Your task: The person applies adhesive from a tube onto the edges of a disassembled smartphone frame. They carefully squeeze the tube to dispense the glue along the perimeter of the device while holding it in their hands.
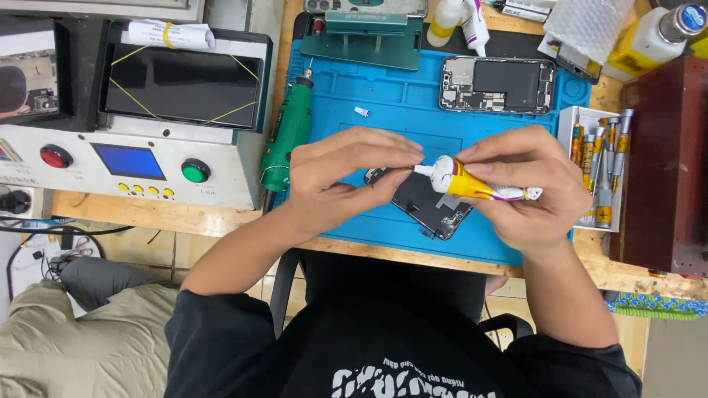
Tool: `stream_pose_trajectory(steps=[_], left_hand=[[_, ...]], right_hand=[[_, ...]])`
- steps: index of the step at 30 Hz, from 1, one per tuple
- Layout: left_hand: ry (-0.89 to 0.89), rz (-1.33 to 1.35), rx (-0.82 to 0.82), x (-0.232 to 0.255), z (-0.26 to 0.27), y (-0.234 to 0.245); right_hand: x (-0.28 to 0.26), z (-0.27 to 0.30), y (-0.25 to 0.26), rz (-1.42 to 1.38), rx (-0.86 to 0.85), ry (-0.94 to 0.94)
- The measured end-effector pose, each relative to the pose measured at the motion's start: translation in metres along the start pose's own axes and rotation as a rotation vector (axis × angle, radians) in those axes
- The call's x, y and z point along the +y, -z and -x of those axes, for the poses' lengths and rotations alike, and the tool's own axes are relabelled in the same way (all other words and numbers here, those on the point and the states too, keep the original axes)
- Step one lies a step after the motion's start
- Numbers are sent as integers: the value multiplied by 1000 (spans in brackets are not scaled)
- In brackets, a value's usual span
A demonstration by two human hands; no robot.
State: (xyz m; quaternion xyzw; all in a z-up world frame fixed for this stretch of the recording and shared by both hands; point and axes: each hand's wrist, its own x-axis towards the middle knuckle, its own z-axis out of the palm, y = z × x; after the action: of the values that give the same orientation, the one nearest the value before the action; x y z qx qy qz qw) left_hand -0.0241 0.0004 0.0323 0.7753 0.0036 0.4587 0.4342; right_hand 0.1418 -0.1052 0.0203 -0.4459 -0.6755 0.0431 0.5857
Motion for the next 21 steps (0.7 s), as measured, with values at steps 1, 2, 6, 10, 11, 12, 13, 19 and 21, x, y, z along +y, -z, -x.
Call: stream_pose_trajectory(steps=[1,2,6,10,11,12,13,19,21], left_hand=[[2,1,1,0,0,1],[-10,4,0,0,-1,2],[-74,-4,-17,-1,-3,4],[-126,-100,-30,-2,-3,5],[-72,-128,-33,-2,-2,5],[-19,-157,-36,-3,0,6],[-18,-158,-36,-3,1,5],[132,-244,16,-5,4,2],[175,-187,59,-4,1,1]], right_hand=[[0,-1,1,-1,-1,-2],[-1,-2,1,3,-25,8],[1,-2,4,-1,-61,30],[0,-4,6,32,-90,58],[0,-5,7,49,-125,99],[0,-6,8,66,-160,141],[-1,-4,7,65,-160,140],[-3,-1,-3,283,-162,201],[-3,2,-3,278,-152,148]])
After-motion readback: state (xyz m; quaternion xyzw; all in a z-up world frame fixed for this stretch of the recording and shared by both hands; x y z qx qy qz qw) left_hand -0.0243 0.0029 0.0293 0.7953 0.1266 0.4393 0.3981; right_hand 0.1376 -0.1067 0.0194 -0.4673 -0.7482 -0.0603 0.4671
